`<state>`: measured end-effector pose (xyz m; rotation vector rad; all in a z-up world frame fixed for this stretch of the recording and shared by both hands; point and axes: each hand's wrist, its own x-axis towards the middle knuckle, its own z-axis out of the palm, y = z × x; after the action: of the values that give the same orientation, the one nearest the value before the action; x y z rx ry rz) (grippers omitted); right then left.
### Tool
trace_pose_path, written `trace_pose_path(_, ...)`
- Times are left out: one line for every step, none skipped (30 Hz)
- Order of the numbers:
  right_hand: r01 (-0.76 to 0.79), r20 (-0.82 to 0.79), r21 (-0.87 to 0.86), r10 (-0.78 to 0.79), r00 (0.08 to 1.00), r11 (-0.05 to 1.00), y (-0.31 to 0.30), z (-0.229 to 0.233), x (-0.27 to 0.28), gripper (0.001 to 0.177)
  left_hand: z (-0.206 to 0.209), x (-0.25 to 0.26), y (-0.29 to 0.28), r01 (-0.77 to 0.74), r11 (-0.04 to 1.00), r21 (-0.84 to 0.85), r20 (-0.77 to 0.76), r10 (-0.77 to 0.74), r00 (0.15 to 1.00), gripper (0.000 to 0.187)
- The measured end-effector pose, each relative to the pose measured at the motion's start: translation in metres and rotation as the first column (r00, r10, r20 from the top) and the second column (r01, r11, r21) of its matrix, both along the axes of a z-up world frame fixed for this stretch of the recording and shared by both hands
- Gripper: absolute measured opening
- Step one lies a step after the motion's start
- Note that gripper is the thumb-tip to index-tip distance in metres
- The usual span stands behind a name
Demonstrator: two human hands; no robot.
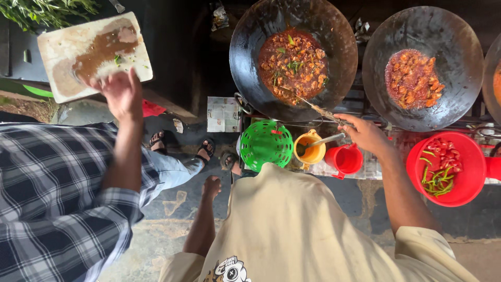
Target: The person stirs food in three woks using a spatula, adding chopped green chilies to the middle wok. The person continues to stir the contents of each wok to mix the ingredients.
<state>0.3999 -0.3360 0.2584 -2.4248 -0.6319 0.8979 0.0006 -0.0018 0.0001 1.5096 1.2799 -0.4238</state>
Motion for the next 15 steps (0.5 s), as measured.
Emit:
trace_pose_path(-0.019,0.005,0.017,0.019,1.000,1.000,-0.001,-0.001,0.000,0.047,-0.001,0.001,-0.001,0.006,1.000,0.004,-0.008,-0.006,1.000,0.037)
trace_pose_path(-0.034,0.009,0.036,0.034,0.999,0.999,-0.003,-0.002,-0.001,0.047,-0.001,0.000,0.000,0.016,1.000,0.009,-0.017,-0.015,1.000,0.037)
trace_pose_path(-0.052,0.041,0.076,0.049,0.998,0.996,-0.005,-0.002,-0.001,0.045,-0.001,0.001,0.001,0.025,1.000,0.015,-0.026,-0.025,0.999,0.037)
trace_pose_path(-0.069,0.074,0.115,0.061,0.995,0.991,-0.008,-0.001,-0.001,0.044,-0.001,0.001,0.001,0.033,0.999,0.016,-0.040,-0.033,0.999,0.037)
trace_pose_path(-0.088,0.106,0.154,0.072,0.992,0.984,-0.010,0.002,-0.001,0.043,0.000,0.002,0.001,0.041,0.999,0.016,-0.055,-0.040,0.998,0.037)
trace_pose_path(-0.001,0.048,0.152,-0.007,0.999,0.988,-0.011,0.004,0.000,0.045,0.000,0.002,0.002,0.047,0.999,0.018,-0.070,-0.046,0.996,0.037)
trace_pose_path(0.086,-0.012,0.144,-0.085,0.996,0.986,-0.012,0.008,0.001,0.047,0.001,0.003,0.003,0.044,0.999,0.017,-0.061,-0.043,0.997,0.036)
trace_pose_path(0.174,-0.074,0.128,-0.166,0.983,0.976,-0.015,0.010,-0.001,0.049,0.002,0.002,0.003,0.044,0.999,0.014,-0.054,-0.043,0.998,0.036)
trace_pose_path(0.225,-0.133,0.235,-0.198,0.971,0.946,-0.016,0.010,-0.004,0.049,0.002,0.002,0.003,0.044,0.999,0.010,-0.048,-0.043,0.998,0.036)
trace_pose_path(0.279,-0.193,0.337,-0.224,0.955,0.899,-0.016,0.008,-0.007,0.048,0.003,0.002,0.004,0.062,0.998,0.024,-0.049,-0.061,0.997,0.035)
trace_pose_path(0.333,-0.254,0.431,-0.242,0.936,0.839,-0.018,0.005,-0.010,0.048,0.002,0.003,0.002,0.081,0.996,0.038,-0.049,-0.079,0.996,0.035)
trace_pose_path(0.382,-0.278,0.385,-0.289,0.916,0.840,-0.018,-0.001,-0.013,0.051,0.003,0.004,0.002,0.103,0.993,0.055,-0.050,-0.100,0.994,0.034)
trace_pose_path(0.429,-0.300,0.338,-0.336,0.893,0.838,-0.017,-0.011,-0.019,0.054,0.002,0.004,0.002,0.093,0.995,0.043,-0.044,-0.091,0.995,0.034)
trace_pose_path(0.476,-0.317,0.291,-0.386,0.867,0.830,-0.016,-0.024,-0.024,0.058,0.001,0.007,0.002,0.086,0.996,0.032,-0.035,-0.085,0.996,0.034)
trace_pose_path(0.466,-0.309,0.231,-0.390,0.867,0.854,-0.019,-0.038,-0.031,0.056,0.000,0.008,0.002,0.079,0.997,0.020,-0.026,-0.079,0.997,0.033)
